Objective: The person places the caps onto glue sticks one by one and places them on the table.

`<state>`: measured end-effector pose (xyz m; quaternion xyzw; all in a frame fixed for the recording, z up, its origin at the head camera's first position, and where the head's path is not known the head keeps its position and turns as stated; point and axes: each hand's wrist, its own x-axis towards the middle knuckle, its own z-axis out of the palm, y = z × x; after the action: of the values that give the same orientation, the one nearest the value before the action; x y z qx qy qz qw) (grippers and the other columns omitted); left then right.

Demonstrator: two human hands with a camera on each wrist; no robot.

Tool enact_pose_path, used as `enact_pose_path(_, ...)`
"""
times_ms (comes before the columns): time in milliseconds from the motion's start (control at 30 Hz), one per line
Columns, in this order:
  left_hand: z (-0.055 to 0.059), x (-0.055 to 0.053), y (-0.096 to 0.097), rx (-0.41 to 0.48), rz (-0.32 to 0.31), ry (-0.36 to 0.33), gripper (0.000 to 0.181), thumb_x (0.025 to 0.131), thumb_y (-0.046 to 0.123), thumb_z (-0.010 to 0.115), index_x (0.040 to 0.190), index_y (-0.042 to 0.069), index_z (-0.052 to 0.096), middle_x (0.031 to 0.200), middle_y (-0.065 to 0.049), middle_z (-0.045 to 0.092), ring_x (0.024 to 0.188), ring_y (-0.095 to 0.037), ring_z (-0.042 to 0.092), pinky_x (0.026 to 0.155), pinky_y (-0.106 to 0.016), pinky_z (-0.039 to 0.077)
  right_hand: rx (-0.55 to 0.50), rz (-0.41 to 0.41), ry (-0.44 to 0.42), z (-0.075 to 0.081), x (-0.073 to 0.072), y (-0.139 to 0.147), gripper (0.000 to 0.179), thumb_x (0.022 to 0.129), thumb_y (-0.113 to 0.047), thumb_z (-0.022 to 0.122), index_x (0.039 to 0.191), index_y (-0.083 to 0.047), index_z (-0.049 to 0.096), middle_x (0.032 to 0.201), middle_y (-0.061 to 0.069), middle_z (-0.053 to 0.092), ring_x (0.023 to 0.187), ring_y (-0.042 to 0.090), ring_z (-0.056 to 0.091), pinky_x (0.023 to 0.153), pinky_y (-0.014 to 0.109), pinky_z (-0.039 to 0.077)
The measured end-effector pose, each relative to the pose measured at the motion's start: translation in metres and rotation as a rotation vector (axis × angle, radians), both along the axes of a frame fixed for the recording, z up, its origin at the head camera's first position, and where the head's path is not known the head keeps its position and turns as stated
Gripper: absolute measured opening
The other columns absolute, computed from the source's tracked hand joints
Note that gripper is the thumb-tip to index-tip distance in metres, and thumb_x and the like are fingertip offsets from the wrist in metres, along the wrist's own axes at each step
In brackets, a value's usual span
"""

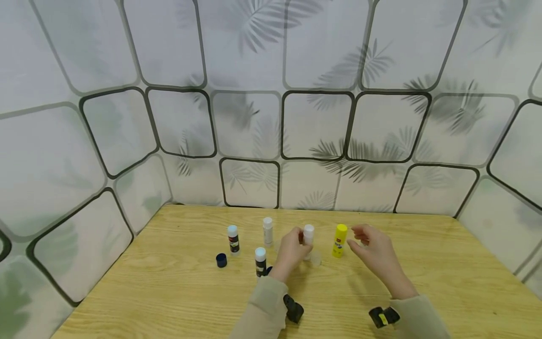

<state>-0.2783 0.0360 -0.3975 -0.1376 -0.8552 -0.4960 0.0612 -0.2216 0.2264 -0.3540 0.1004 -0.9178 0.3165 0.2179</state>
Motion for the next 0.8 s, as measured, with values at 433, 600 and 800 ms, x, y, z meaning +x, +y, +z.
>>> enact_pose_path(433, 0.043, 0.027, -0.003, -0.002, -0.029, 0.060, 0.026, 0.078, 0.011, 0.067, 0.100, 0.004, 0.057, 0.096, -0.006, 0.058, 0.089, -0.018, 0.055, 0.075, -0.035, 0.046, -0.001, -0.006, -0.013, 0.004, 0.003, -0.001, 0.027, 0.081, -0.006, 0.062, 0.104, 0.006, 0.056, 0.099, 0.018, 0.058, 0.088, 0.030, 0.055, 0.075, 0.042, 0.047)
enact_pose_path(600, 0.049, 0.034, -0.010, -0.040, -0.076, 0.128, 0.022, 0.078, 0.010, 0.066, 0.098, 0.004, 0.057, 0.093, -0.004, 0.058, 0.087, -0.017, 0.054, 0.072, -0.032, 0.046, 0.004, -0.008, -0.001, 0.001, 0.001, -0.001, 0.026, 0.080, -0.006, 0.063, 0.103, 0.005, 0.057, 0.097, 0.017, 0.058, 0.087, 0.028, 0.056, 0.074, 0.041, 0.047)
enact_pose_path(800, 0.053, 0.042, -0.027, -0.113, -0.132, 0.210, 0.020, 0.079, 0.008, 0.064, 0.098, 0.003, 0.058, 0.092, -0.004, 0.057, 0.082, -0.014, 0.053, 0.066, -0.027, 0.045, -0.004, -0.005, 0.004, 0.001, 0.002, -0.001, 0.026, 0.080, -0.005, 0.063, 0.103, 0.005, 0.057, 0.096, 0.017, 0.058, 0.086, 0.029, 0.056, 0.074, 0.041, 0.047)
